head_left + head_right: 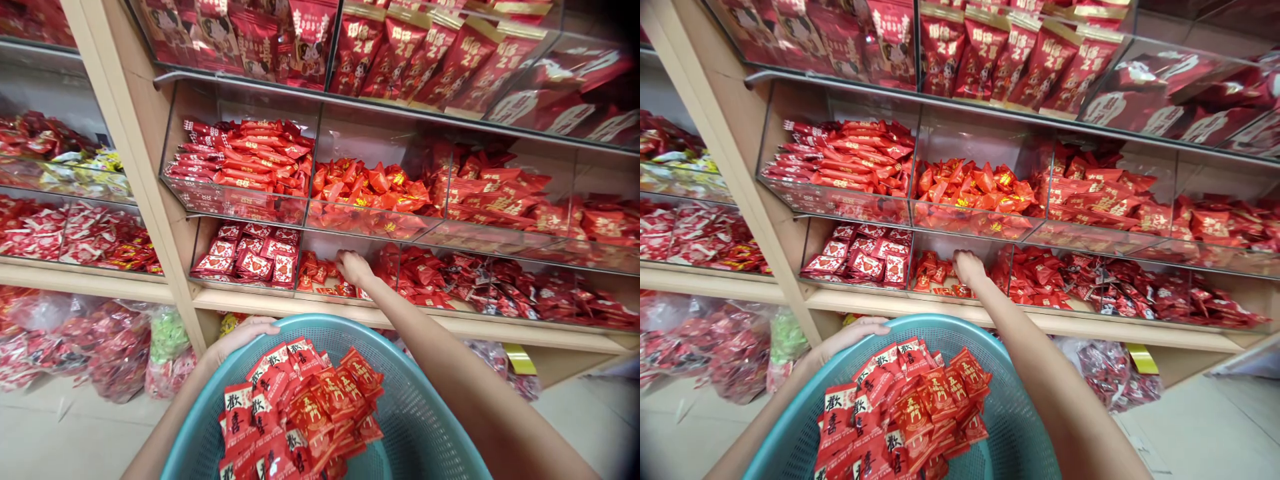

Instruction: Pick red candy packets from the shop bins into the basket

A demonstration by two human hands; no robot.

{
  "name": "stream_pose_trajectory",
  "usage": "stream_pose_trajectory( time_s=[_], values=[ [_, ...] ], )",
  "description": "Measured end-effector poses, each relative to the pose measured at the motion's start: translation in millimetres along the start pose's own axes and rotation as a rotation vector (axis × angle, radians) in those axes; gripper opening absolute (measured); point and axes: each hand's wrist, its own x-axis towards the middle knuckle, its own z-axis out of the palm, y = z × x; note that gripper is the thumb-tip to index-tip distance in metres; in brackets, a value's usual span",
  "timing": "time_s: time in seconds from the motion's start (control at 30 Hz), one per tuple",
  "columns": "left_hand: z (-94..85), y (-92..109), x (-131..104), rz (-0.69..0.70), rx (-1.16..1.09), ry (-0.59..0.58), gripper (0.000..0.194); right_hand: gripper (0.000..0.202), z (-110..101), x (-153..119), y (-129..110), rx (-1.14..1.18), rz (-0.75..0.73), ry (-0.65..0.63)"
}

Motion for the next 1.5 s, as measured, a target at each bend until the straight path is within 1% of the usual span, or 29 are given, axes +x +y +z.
stream_pose_trajectory(
  time_s=[0.1, 0.33, 0.47, 0.57, 0.73, 0.8, 0.87, 0.93, 1.0, 1.1, 1.17, 1.23, 1.3, 1.37, 1.43, 1.5],
  values=[
    [-0.3, -2, 2, 0.022, -0.024, -0.082, 0.026, 0.022, -4, 1, 11, 0.081, -0.001, 0.029],
    [-4.4, -7, 7, 0.042, 0.003, -0.090, 0.031, 0.018, -1, -6, 28, 0.219, -0.013, 0.062],
    [-2.9, -6, 6, 0.030, 0.012, -0.095, 0.033, 0.016, 5, -9, 29, 0.236, -0.003, 0.057],
    [-2.5, -6, 6, 0.031, 0.019, -0.101, 0.033, 0.018, 8, -10, 27, 0.239, -0.009, 0.055],
    [-3.5, -4, 6, 0.050, 0.034, -0.080, 0.030, 0.029, 9, -14, 23, 0.238, -0.057, 0.037],
    [-3.7, -4, 5, 0.057, 0.042, -0.078, 0.030, 0.033, 10, -17, 23, 0.260, -0.091, 0.011],
    [-4.0, -3, 4, 0.059, 0.056, -0.075, 0.031, 0.031, 12, -19, 25, 0.277, -0.116, -0.016],
    [-4.5, -3, 4, 0.059, 0.071, -0.070, 0.032, 0.022, 14, -21, 26, 0.271, -0.115, -0.019],
    [-4.6, -3, 4, 0.058, 0.079, -0.067, 0.032, 0.017, 14, -22, 27, 0.257, -0.097, 0.011],
    [-3.8, -3, 4, 0.056, 0.073, -0.073, 0.033, 0.019, 9, -23, 25, 0.264, -0.057, 0.082],
    [-3.2, -3, 4, 0.047, 0.069, -0.071, 0.033, 0.021, 3, -23, 22, 0.318, -0.024, 0.171],
    [-3.2, -4, 4, 0.034, 0.067, -0.064, 0.031, 0.018, -1, -22, 19, 0.453, 0.032, 0.248],
    [-3.9, -5, 6, 0.026, 0.065, -0.059, 0.029, 0.014, -2, -20, 17, 0.667, 0.139, 0.241],
    [-4.9, -7, 9, 0.025, 0.062, -0.057, 0.029, 0.010, 1, -18, 15, 0.846, 0.252, 0.181],
    [-5.6, -7, 11, 0.023, 0.062, -0.056, 0.031, 0.006, 6, -15, 14, 0.931, 0.313, 0.140],
    [-5.7, -7, 11, 0.022, 0.066, -0.056, 0.032, 0.005, 12, -12, 14, 0.962, 0.325, 0.126]
  ],
)
